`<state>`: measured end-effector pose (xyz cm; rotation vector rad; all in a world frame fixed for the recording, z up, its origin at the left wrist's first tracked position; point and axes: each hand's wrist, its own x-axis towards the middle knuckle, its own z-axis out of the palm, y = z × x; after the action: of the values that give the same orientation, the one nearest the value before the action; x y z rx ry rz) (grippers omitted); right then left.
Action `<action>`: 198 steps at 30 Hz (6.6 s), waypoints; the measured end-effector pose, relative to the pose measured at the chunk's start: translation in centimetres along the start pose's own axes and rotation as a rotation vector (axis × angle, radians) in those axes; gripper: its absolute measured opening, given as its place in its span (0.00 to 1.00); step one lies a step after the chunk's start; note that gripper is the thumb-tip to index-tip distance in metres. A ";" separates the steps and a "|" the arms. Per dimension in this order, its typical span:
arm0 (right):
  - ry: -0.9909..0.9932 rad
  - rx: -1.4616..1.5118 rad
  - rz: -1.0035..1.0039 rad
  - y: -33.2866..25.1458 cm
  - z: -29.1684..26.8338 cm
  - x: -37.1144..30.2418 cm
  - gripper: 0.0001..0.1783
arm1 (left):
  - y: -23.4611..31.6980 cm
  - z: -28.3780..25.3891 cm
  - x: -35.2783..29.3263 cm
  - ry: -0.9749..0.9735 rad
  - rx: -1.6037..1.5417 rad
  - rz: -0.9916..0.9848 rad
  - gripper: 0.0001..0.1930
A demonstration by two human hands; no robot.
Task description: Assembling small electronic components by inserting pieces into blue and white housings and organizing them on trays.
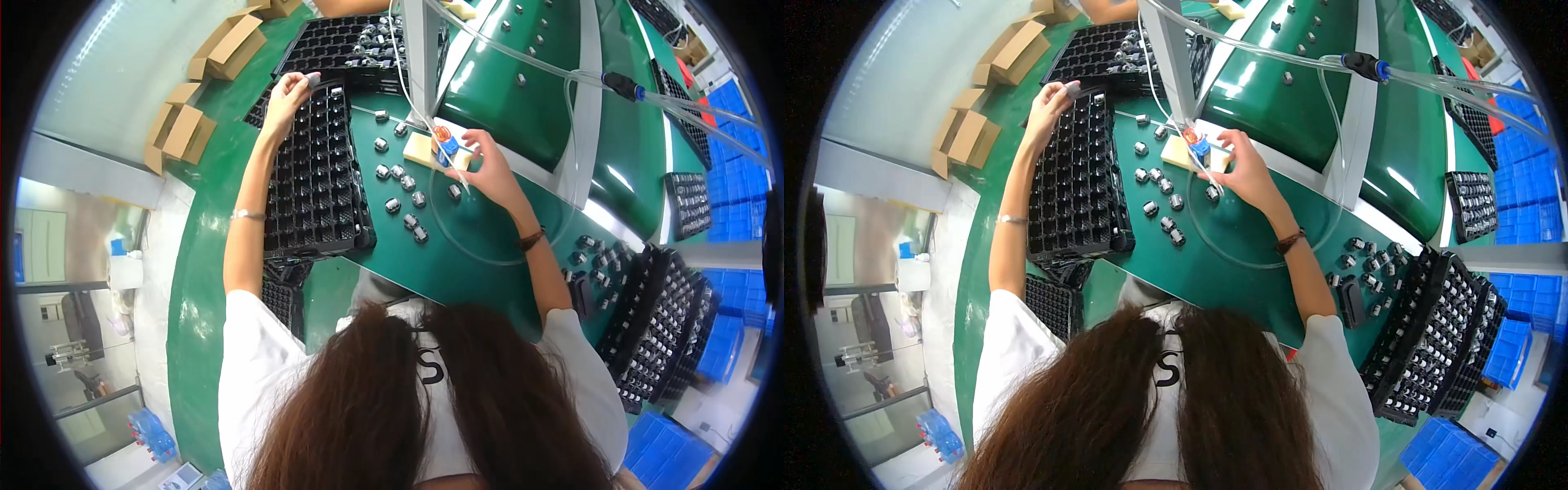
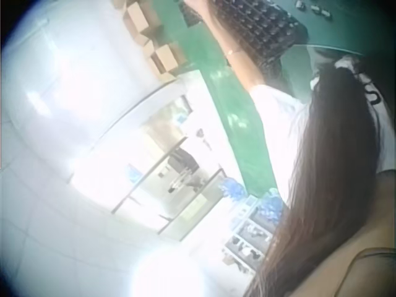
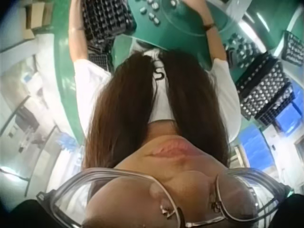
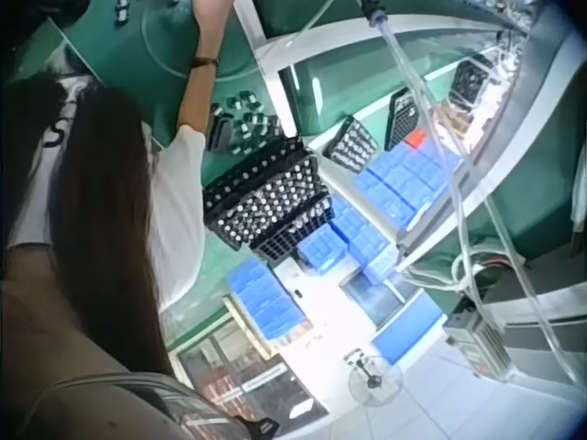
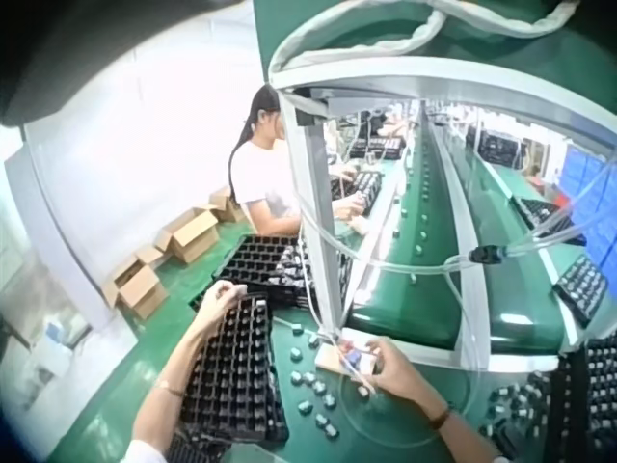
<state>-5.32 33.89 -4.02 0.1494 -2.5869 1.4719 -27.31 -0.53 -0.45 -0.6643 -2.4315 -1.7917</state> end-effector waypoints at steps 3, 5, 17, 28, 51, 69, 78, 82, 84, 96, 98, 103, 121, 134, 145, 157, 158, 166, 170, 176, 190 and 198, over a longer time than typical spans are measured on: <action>0.042 0.016 -0.057 -0.7 1.6 1.1 0.34 | 4.7 2.0 -4.2 -0.015 -0.634 -0.296 0.10; 0.084 0.027 -0.090 -0.5 2.3 1.9 0.33 | 7.4 3.6 -7.3 0.011 -0.716 -0.367 0.08; 0.132 -0.125 -0.168 0.7 3.9 2.3 0.16 | 12.0 9.3 -22.0 0.060 -0.897 -0.693 0.15; 0.413 0.060 -0.006 4.9 0.1 6.3 0.19 | 11.8 13.0 -24.9 0.042 -1.057 -0.759 0.15; 0.645 -0.392 0.210 11.1 -7.0 10.3 0.22 | 10.7 16.7 -22.7 -0.039 -1.063 -0.710 0.13; 0.029 0.979 0.123 -4.9 2.9 -0.7 0.11 | 11.5 18.1 -19.1 0.135 -0.845 -0.473 0.14; -0.073 0.897 0.090 -4.5 3.5 -1.4 0.12 | 11.2 17.9 -19.7 0.113 -0.830 -0.443 0.16; -0.095 0.880 0.109 -3.8 3.0 -1.4 0.12 | 11.6 17.4 -19.4 0.030 -0.801 -0.455 0.15; -0.097 0.857 0.110 -3.7 3.0 -1.5 0.12 | 11.6 17.3 -19.4 0.021 -0.791 -0.464 0.14; -0.037 0.843 0.065 -4.1 3.4 -1.7 0.12 | 11.4 17.4 -19.8 0.023 -0.764 -0.503 0.16; -0.063 0.836 0.056 -4.2 3.4 -1.8 0.12 | 11.3 17.5 -19.8 0.056 -0.802 -0.489 0.16; -0.082 0.857 0.086 -4.7 3.7 -2.2 0.12 | 11.1 17.5 -19.7 0.033 -0.780 -0.493 0.17; 0.232 -0.006 -0.231 0.2 5.1 3.0 0.11 | 9.3 10.0 -17.1 0.251 -0.434 -0.295 0.19; 0.029 -0.051 0.048 -1.2 -1.0 2.1 0.40 | -1.5 -2.4 -4.1 0.308 0.773 0.143 0.11; -0.259 -0.084 0.082 -0.8 -4.7 1.5 0.29 | -2.5 3.3 0.8 -0.032 0.755 0.155 0.07; -0.190 -0.033 0.075 0.1 -2.2 1.7 0.35 | 8.3 5.9 -5.5 0.003 -0.675 -0.314 0.08; -0.128 0.023 -0.019 0.3 -1.5 1.7 0.38 | 8.9 6.5 -7.4 0.023 -0.710 -0.381 0.08; 0.093 -0.088 -0.007 0.9 3.1 3.3 0.21 | 8.6 13.2 -19.8 0.002 -1.224 -0.846 0.15; 0.385 -0.095 -0.118 5.1 0.4 6.5 0.18 | 9.0 15.0 -22.6 0.060 -1.307 -0.928 0.17; 0.624 -0.441 0.052 12.1 -6.6 10.6 0.21 | 8.9 15.5 -22.8 0.072 -1.278 -0.884 0.18; 0.305 0.733 0.184 2.6 -1.9 4.1 0.14 | 9.3 19.1 -18.3 0.069 -0.975 -0.587 0.15; 0.001 0.731 0.087 -3.8 2.9 -1.3 0.10 | 10.2 19.8 -18.4 0.100 -0.844 -0.511 0.15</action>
<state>-3.64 29.46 -2.57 0.1175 -1.9448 2.3701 -2.75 14.39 -3.06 0.0767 -1.7957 -2.9833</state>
